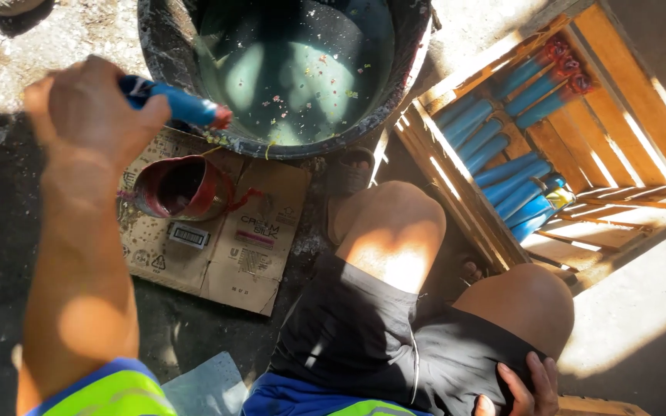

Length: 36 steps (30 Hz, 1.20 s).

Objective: Dipping blue tubes into a container of red wax and organizing them in a wooden crate.

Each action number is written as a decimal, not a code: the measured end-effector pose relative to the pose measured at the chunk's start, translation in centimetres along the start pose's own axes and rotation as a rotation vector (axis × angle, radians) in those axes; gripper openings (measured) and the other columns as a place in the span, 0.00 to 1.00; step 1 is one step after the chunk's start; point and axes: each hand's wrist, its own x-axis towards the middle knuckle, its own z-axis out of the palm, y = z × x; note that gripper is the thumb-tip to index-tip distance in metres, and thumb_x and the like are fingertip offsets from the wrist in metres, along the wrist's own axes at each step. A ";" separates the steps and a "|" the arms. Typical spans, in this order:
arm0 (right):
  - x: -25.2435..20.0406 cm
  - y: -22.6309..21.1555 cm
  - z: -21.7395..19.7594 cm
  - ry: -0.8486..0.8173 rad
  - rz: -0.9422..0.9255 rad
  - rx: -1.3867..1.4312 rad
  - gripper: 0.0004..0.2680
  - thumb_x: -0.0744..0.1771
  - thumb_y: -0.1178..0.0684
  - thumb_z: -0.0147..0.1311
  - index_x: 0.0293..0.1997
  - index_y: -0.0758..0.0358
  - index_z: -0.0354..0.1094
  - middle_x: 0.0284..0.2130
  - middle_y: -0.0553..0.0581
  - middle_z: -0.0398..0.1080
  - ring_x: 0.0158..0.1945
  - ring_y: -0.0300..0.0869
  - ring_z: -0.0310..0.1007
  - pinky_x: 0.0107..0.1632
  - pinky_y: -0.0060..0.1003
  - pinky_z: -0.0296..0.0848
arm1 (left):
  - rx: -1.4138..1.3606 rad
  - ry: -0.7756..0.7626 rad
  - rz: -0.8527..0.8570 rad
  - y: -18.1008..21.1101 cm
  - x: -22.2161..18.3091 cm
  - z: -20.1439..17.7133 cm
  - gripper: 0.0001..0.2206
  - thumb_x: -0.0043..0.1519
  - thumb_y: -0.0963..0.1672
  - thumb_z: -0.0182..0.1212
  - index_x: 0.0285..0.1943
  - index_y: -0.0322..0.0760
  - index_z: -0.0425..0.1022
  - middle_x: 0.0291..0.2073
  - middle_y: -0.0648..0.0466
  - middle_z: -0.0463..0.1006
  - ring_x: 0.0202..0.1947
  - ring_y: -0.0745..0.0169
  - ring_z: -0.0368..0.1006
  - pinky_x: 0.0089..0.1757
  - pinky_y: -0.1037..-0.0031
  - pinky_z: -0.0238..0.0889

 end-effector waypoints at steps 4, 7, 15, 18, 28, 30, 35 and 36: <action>0.1 -0.4 -0.4 -0.041 0.055 -0.046 0.14 0.62 0.44 0.39 0.41 0.62 0.63 0.53 0.63 0.58 0.63 0.59 0.53 0.65 0.54 0.55 | -0.065 0.118 0.218 4.5 3.5 3.6 0.17 0.55 0.54 0.58 0.37 0.39 0.72 0.24 0.52 0.72 0.25 0.53 0.67 0.36 0.59 0.55; -1.0 1.1 0.4 -0.007 0.081 -0.025 0.14 0.61 0.42 0.41 0.42 0.60 0.62 0.53 0.64 0.57 0.64 0.61 0.52 0.66 0.56 0.54 | -0.097 0.041 0.235 8.5 5.6 6.3 0.19 0.51 0.53 0.59 0.39 0.36 0.68 0.28 0.50 0.71 0.30 0.54 0.65 0.36 0.62 0.53; -0.3 1.5 0.8 0.076 0.004 -0.029 0.13 0.62 0.42 0.39 0.39 0.57 0.62 0.51 0.65 0.58 0.61 0.58 0.53 0.65 0.51 0.55 | -0.017 -0.074 0.307 14.1 11.0 19.1 0.27 0.50 0.57 0.56 0.48 0.36 0.63 0.39 0.47 0.69 0.40 0.42 0.63 0.41 0.50 0.52; -0.2 1.2 0.4 0.050 0.021 -0.043 0.13 0.62 0.41 0.39 0.39 0.57 0.62 0.52 0.63 0.57 0.62 0.56 0.52 0.65 0.47 0.54 | 0.018 -0.147 0.258 15.8 11.3 19.6 0.27 0.49 0.57 0.55 0.49 0.37 0.64 0.40 0.48 0.70 0.43 0.45 0.63 0.41 0.55 0.52; -0.1 1.6 1.1 0.114 -0.029 -0.043 0.13 0.61 0.41 0.39 0.37 0.59 0.62 0.48 0.65 0.59 0.59 0.58 0.56 0.62 0.49 0.57 | 0.020 -0.130 0.261 14.0 12.0 20.3 0.31 0.50 0.59 0.53 0.53 0.37 0.58 0.43 0.46 0.66 0.44 0.40 0.60 0.43 0.46 0.50; -0.2 1.3 0.6 0.071 -0.002 -0.027 0.13 0.61 0.41 0.39 0.38 0.59 0.62 0.49 0.64 0.59 0.60 0.58 0.55 0.63 0.50 0.56 | -0.034 -0.067 0.285 13.1 11.1 18.2 0.31 0.50 0.58 0.54 0.54 0.35 0.58 0.45 0.44 0.65 0.46 0.37 0.58 0.45 0.45 0.48; -1.1 2.6 0.5 0.047 -0.055 -0.019 0.13 0.61 0.42 0.40 0.40 0.57 0.62 0.50 0.64 0.59 0.60 0.61 0.55 0.63 0.53 0.57 | -0.005 0.062 0.394 11.2 9.3 15.1 0.33 0.50 0.60 0.52 0.56 0.37 0.57 0.47 0.43 0.64 0.50 0.35 0.55 0.49 0.44 0.45; -1.1 2.4 0.4 0.039 -0.035 -0.028 0.13 0.61 0.42 0.40 0.40 0.58 0.62 0.50 0.64 0.59 0.61 0.61 0.55 0.64 0.53 0.57 | -0.007 0.116 0.422 10.8 8.6 13.4 0.29 0.51 0.59 0.54 0.51 0.37 0.61 0.42 0.44 0.67 0.45 0.37 0.59 0.46 0.47 0.47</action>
